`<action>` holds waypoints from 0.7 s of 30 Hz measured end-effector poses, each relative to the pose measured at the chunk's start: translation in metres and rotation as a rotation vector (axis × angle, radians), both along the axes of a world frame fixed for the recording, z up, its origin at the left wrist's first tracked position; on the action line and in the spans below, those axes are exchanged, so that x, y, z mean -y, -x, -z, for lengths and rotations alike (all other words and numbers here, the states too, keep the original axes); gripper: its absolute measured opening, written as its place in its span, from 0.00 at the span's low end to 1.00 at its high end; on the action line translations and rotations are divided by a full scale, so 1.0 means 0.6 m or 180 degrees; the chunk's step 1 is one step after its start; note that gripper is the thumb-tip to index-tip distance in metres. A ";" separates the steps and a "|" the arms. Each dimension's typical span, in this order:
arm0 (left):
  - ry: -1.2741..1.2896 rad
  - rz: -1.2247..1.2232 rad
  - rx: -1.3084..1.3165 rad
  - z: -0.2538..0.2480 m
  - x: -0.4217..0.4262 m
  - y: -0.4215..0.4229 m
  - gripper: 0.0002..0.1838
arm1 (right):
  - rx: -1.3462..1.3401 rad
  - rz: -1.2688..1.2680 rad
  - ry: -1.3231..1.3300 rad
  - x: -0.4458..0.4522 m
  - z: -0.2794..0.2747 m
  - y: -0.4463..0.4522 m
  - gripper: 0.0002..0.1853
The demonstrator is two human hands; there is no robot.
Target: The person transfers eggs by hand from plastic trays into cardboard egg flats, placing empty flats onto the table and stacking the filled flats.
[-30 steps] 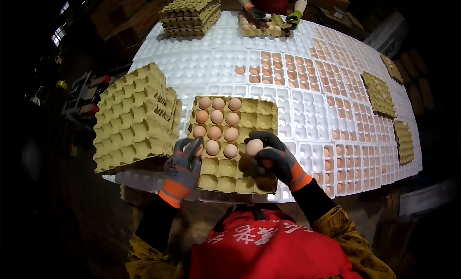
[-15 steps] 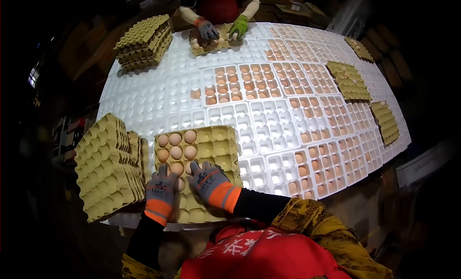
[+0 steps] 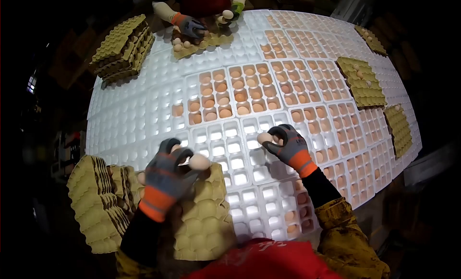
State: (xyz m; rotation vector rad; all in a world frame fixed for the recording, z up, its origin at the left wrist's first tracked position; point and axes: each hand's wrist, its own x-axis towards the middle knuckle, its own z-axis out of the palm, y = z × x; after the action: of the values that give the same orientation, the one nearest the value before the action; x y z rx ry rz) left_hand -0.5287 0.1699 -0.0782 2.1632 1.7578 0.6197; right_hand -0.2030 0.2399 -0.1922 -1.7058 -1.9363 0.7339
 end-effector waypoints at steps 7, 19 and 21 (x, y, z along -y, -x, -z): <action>0.0938 0.0267 -0.1365 0.226 -0.252 -0.125 0.21 | 0.0950 0.0072 0.0097 -0.109 0.083 0.066 0.23; 0.0715 0.0002 0.0327 0.289 -0.236 -0.012 0.20 | -0.1607 0.0354 -0.0911 -0.134 0.162 -0.037 0.20; 0.0505 0.0206 -0.0574 0.317 -0.230 0.008 0.21 | 0.0406 -0.0035 -0.1880 -0.137 0.189 -0.041 0.21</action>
State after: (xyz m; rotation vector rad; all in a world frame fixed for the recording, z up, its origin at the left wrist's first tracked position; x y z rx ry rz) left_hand -0.5332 0.3078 -0.2685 2.2136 1.7503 0.2666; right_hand -0.1786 0.3223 -0.3057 -1.3922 -1.9830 0.0317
